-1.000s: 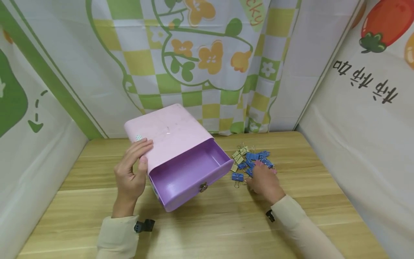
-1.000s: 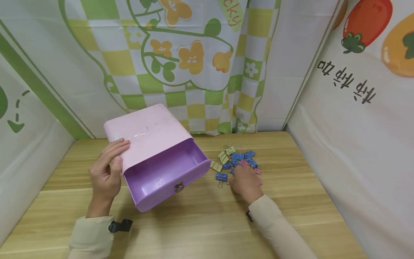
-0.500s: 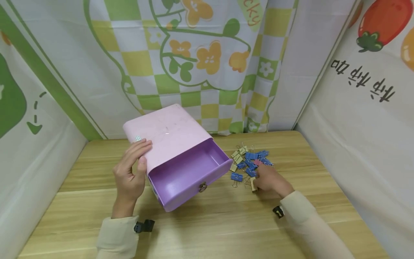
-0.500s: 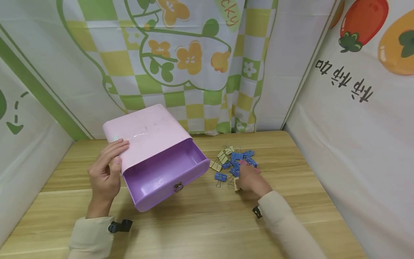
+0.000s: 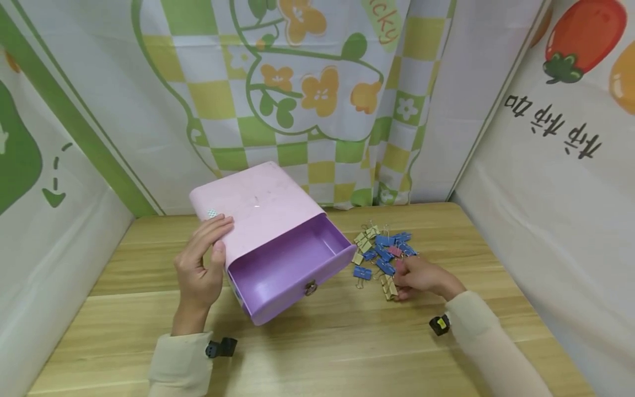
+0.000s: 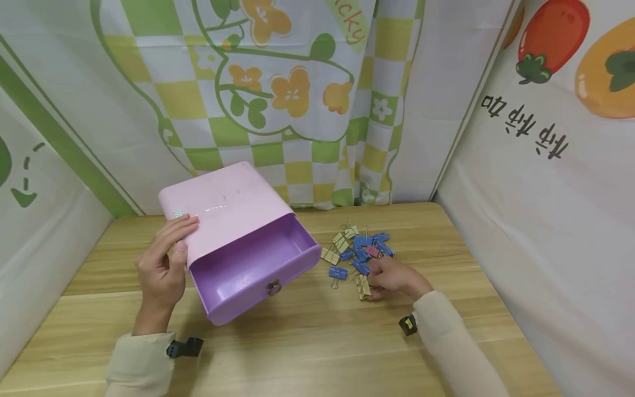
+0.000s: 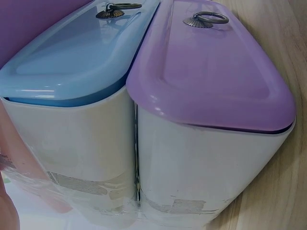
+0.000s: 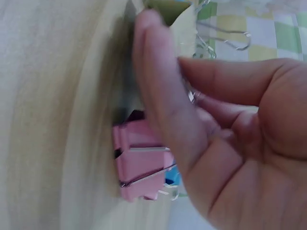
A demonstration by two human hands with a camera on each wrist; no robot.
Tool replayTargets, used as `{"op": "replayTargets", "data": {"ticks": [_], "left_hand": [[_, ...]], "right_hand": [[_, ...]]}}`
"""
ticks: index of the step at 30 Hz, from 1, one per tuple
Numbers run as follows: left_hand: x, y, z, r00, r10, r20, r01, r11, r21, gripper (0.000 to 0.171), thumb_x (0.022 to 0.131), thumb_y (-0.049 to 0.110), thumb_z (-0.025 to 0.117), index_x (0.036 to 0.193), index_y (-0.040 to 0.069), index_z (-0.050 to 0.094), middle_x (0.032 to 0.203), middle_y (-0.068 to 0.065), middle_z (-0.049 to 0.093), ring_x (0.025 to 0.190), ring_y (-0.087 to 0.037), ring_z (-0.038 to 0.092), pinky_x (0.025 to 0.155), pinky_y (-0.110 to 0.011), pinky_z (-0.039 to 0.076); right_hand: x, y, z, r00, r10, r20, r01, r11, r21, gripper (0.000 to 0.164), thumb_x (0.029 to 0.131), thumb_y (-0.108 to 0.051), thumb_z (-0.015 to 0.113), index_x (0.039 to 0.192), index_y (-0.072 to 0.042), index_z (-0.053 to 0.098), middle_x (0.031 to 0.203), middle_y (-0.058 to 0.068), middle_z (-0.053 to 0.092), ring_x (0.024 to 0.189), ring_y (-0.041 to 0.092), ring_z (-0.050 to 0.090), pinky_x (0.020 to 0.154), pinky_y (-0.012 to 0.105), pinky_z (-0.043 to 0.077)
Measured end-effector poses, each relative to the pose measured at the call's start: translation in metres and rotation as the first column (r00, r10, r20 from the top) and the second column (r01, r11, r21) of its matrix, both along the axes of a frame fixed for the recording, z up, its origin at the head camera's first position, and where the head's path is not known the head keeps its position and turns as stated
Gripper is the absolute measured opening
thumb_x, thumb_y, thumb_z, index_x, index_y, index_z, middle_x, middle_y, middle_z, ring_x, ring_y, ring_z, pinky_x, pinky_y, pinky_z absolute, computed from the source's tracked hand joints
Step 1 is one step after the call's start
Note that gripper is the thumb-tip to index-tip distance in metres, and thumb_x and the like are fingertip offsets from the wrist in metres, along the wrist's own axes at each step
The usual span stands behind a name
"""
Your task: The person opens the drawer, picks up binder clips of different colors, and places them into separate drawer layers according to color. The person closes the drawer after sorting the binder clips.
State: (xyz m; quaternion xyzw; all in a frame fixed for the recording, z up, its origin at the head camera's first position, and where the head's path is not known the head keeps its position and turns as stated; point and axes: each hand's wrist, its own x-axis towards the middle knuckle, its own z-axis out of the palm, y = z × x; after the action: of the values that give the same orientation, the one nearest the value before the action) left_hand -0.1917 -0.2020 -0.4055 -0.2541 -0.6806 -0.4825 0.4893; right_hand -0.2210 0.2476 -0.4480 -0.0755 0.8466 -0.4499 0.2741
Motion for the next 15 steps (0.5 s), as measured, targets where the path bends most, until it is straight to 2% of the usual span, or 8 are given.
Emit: {"op": "replayTargets", "data": {"ticks": [5, 10, 13, 15], "left_hand": [[0.001, 0.001, 0.001, 1.0, -0.009, -0.003, 0.009, 1.0, 0.005, 0.032, 0.091, 0.002, 0.053, 0.107, -0.013, 0.076, 0.113, -0.032, 0.075, 0.128, -0.024, 0.069, 0.123, -0.042, 0.048], [0.003, 0.002, 0.003, 1.0, -0.009, -0.002, 0.009, 1.0, 0.006, 0.032, 0.09, 0.001, 0.053, 0.107, -0.013, 0.075, 0.113, -0.033, 0.075, 0.128, -0.025, 0.069, 0.123, -0.044, 0.047], [0.004, 0.002, 0.004, 1.0, -0.008, 0.002, 0.008, 1.0, 0.005, 0.032, 0.091, 0.001, 0.053, 0.107, -0.013, 0.075, 0.114, -0.032, 0.075, 0.128, -0.025, 0.069, 0.124, -0.045, 0.047], [0.004, 0.002, 0.003, 1.0, -0.008, 0.002, 0.008, 1.0, 0.004, 0.031, 0.091, 0.001, 0.053, 0.108, -0.013, 0.075, 0.114, -0.032, 0.075, 0.129, -0.026, 0.069, 0.124, -0.045, 0.046]], "right_hand": [[-0.006, 0.009, -0.004, 0.994, 0.012, 0.113, 0.005, 0.989, -0.15, 0.017, 0.103, 0.0, 0.054, 0.097, 0.008, 0.068, 0.093, 0.009, 0.068, 0.082, 0.015, 0.074, 0.079, 0.027, 0.068], [-0.014, 0.013, 0.002, 0.977, 0.021, 0.213, 0.038, 0.962, -0.269, 0.019, 0.105, -0.001, 0.051, 0.111, 0.008, 0.066, 0.095, 0.006, 0.067, 0.088, 0.015, 0.076, 0.083, 0.024, 0.067], [-0.019, 0.013, 0.01, 0.975, 0.009, 0.221, 0.057, 0.956, -0.288, 0.021, 0.106, -0.002, 0.051, 0.118, 0.008, 0.065, 0.095, 0.005, 0.068, 0.091, 0.015, 0.078, 0.084, 0.022, 0.066], [-0.021, 0.011, 0.019, 0.975, 0.01, 0.222, 0.06, 0.95, -0.307, 0.019, 0.106, -0.003, 0.052, 0.115, 0.005, 0.067, 0.093, 0.004, 0.068, 0.09, 0.013, 0.078, 0.084, 0.021, 0.066]]}}
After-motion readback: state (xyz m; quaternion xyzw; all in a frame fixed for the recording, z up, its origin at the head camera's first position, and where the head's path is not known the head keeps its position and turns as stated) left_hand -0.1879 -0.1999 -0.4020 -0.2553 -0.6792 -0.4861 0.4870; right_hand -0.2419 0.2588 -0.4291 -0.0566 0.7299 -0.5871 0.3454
